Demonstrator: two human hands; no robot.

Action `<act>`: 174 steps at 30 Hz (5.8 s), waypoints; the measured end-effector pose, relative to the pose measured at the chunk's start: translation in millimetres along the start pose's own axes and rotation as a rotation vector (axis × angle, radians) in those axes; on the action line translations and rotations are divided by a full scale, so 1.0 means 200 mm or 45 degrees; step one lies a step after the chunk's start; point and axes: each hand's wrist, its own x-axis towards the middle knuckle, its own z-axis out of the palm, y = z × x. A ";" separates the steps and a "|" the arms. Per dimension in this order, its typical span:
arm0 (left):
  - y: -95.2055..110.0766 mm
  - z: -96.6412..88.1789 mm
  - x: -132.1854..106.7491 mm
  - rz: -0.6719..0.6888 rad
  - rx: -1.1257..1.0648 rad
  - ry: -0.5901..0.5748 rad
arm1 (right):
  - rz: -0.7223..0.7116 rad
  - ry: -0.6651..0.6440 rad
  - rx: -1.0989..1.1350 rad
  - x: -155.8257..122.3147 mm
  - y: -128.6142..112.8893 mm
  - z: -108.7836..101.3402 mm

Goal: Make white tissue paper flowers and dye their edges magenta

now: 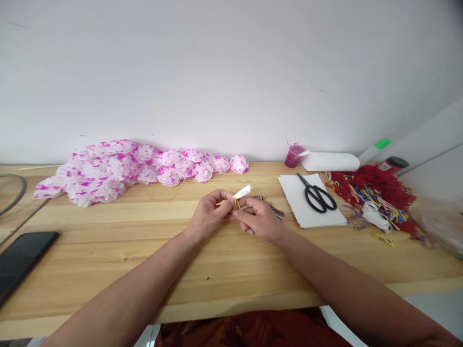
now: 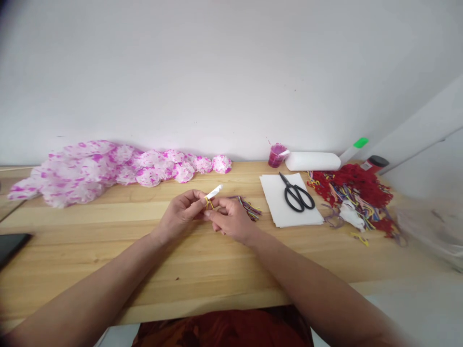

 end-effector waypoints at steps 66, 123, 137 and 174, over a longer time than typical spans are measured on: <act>-0.01 -0.09 0.05 0.725 1.100 0.262 | -0.671 0.296 -1.065 -0.12 -0.07 -0.07; 0.08 -0.02 -0.08 0.300 0.375 -0.310 | -0.225 -0.167 -0.356 -0.03 -0.06 -0.22; 0.00 -0.02 0.01 0.234 0.107 -0.227 | -0.192 0.002 -0.220 0.00 0.00 -0.15; -0.03 -0.01 0.01 0.680 0.554 -0.044 | -0.252 0.049 0.341 0.00 0.08 -0.04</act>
